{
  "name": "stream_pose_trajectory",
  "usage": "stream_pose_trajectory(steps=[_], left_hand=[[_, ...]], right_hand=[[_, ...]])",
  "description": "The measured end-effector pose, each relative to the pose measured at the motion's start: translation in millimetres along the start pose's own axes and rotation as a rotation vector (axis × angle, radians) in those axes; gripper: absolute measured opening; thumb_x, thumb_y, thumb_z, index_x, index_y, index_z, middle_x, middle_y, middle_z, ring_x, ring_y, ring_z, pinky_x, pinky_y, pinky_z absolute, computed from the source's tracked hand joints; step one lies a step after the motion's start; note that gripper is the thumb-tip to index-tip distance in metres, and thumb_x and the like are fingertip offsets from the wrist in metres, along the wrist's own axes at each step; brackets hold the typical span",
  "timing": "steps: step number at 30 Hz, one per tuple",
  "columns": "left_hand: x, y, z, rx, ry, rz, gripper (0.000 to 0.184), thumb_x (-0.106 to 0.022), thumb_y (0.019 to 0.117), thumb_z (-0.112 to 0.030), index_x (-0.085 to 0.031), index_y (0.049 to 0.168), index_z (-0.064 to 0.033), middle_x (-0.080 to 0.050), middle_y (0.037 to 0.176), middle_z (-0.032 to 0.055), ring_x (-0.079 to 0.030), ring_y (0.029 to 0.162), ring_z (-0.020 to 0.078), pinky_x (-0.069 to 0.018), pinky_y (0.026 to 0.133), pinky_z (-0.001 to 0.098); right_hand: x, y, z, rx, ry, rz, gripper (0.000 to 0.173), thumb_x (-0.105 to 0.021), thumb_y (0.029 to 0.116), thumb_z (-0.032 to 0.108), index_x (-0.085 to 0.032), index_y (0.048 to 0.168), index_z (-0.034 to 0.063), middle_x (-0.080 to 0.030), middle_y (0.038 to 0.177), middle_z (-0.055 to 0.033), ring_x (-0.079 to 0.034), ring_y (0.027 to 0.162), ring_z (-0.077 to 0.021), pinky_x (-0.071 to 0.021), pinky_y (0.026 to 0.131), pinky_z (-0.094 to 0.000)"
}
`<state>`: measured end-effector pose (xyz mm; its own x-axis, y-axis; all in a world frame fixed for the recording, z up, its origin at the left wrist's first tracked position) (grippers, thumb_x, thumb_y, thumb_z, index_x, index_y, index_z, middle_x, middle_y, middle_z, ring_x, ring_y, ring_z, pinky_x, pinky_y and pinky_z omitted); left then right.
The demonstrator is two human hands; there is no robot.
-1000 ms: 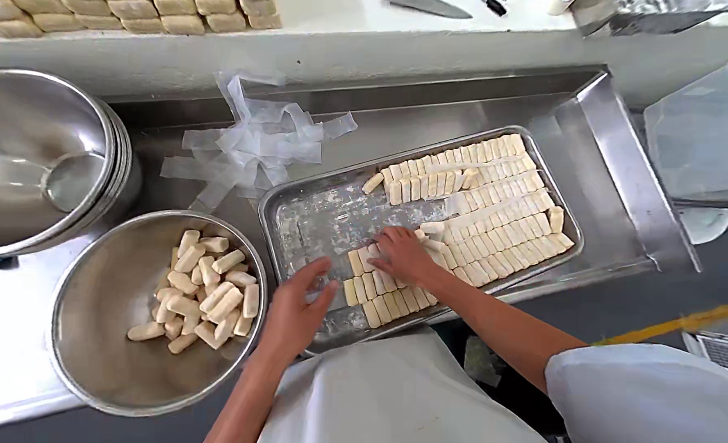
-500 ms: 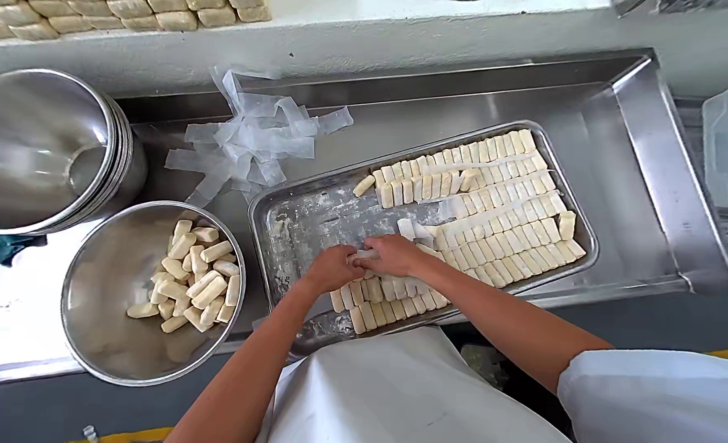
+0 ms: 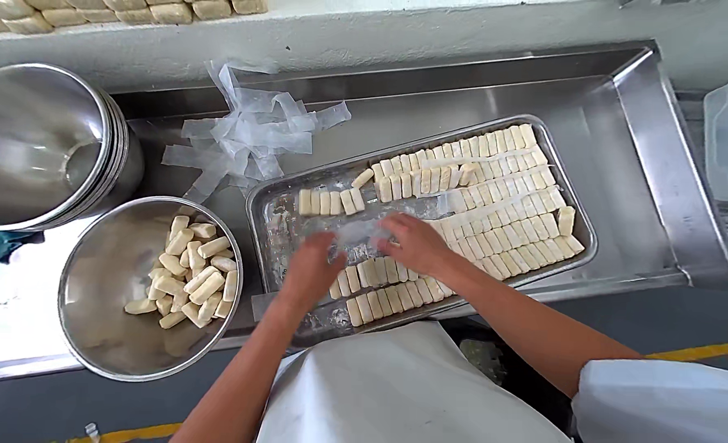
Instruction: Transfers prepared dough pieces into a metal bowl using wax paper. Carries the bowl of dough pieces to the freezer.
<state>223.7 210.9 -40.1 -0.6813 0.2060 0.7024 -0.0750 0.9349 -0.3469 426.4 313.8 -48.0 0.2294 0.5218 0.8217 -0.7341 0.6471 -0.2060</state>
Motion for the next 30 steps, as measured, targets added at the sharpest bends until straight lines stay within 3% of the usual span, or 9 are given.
stream_pose_trajectory(steps=[2,6,10,15,17,21,23,26,30], left_hand=[[-49,-9,4,-0.034,0.036,0.174,0.061,-0.069,0.0972,-0.038,-0.054,0.144,-0.0012,-0.058,0.14,0.0211,-0.056,0.131,0.0366,-0.0449,0.11,0.0566],[-91,-12,6,-0.026,0.18,0.304,0.08,-0.076,0.0858,-0.054,-0.054,0.145,-0.0049,-0.057,0.138,0.0205,-0.051,0.132,0.0379,-0.0423,0.107,0.0579],[-79,7,11,0.014,0.039,0.445,0.066,-0.087,0.0808,-0.04,-0.063,0.129,-0.0015,-0.064,0.123,0.0208,-0.061,0.116,0.0365,-0.0495,0.1,0.0566],[-62,5,8,0.006,-0.114,0.519,0.046,-0.082,0.0875,-0.022,-0.062,0.124,-0.0018,-0.069,0.109,0.0195,-0.068,0.102,0.0336,-0.0534,0.092,0.0562],[-39,11,4,-0.022,-0.195,0.412,0.042,-0.079,0.0903,-0.018,-0.064,0.125,0.0002,-0.069,0.113,0.0198,-0.068,0.106,0.0326,-0.0529,0.097,0.0548],[11,25,-1,0.031,-0.112,0.063,0.059,-0.077,0.0924,-0.026,-0.055,0.141,0.0,-0.058,0.136,0.0249,-0.058,0.125,0.04,-0.0459,0.105,0.0615],[14,17,-8,0.018,-0.033,0.019,0.057,-0.074,0.095,-0.027,-0.055,0.141,0.0009,-0.057,0.136,0.0259,-0.058,0.125,0.0416,-0.0457,0.105,0.0625],[-25,-15,-14,-0.053,-0.003,0.23,0.041,-0.07,0.0979,-0.03,-0.066,0.13,-0.0039,-0.067,0.126,0.0186,-0.065,0.116,0.0345,-0.051,0.101,0.058],[-85,-37,-6,0.0,0.063,0.635,0.057,-0.063,0.1002,-0.039,-0.054,0.146,-0.0058,-0.057,0.143,0.0185,-0.053,0.135,0.0335,-0.0409,0.113,0.0551]], right_hand=[[-43,-20,-13,0.018,-0.098,0.172,0.051,-0.062,0.0992,0.048,-0.068,0.125,0.0049,-0.065,0.127,-0.0168,-0.058,0.125,-0.0358,-0.0466,0.105,-0.0569],[-68,-33,-9,0.06,-0.125,0.169,0.053,-0.072,0.0893,0.056,-0.073,0.111,0.0082,-0.064,0.112,-0.0133,-0.06,0.112,-0.0342,-0.0501,0.094,-0.0541],[-70,-32,-11,0.061,-0.097,0.225,0.06,-0.071,0.0876,0.062,-0.068,0.11,0.006,-0.064,0.107,-0.0132,-0.063,0.105,-0.0322,-0.0518,0.087,-0.0511],[-61,-35,-13,0.285,-0.02,0.174,0.054,-0.067,0.0919,0.057,-0.068,0.096,0.0035,-0.066,0.074,-0.0122,-0.069,0.073,-0.0299,-0.055,0.066,-0.0505],[-40,-19,-9,0.206,0.048,0.131,0.05,-0.068,0.0939,0.051,-0.069,0.097,0.0012,-0.068,0.08,-0.0169,-0.07,0.078,-0.0347,-0.0546,0.071,-0.0561],[5,5,-8,0.102,0.086,-0.163,0.048,-0.062,0.1008,0.041,-0.066,0.127,0.0005,-0.065,0.125,-0.021,-0.063,0.119,-0.0365,-0.0502,0.102,-0.0534],[10,-7,-1,0.09,0.077,-0.164,0.041,-0.059,0.103,0.036,-0.067,0.126,0.0025,-0.066,0.125,-0.0184,-0.064,0.118,-0.0331,-0.0526,0.101,-0.051],[-22,-51,8,0.1,0.069,0.139,0.036,-0.061,0.1025,0.037,-0.071,0.119,0.0066,-0.071,0.115,-0.0131,-0.068,0.109,-0.0289,-0.0556,0.094,-0.0515],[-76,-99,-11,0.047,-0.103,0.325,0.058,-0.058,0.0998,0.052,-0.062,0.133,0.0044,-0.063,0.129,-0.0155,-0.057,0.126,-0.0336,-0.0439,0.107,-0.0543]])
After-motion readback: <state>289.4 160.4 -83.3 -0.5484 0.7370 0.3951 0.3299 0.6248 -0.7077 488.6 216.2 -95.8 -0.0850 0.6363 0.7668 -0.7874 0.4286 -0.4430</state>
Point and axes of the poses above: each hand's wrist, its own y-axis towards the middle knuckle, its own x-axis out of the back of the hand, z = x × y, the point moved 3 cm from there along y, towards the middle knuckle
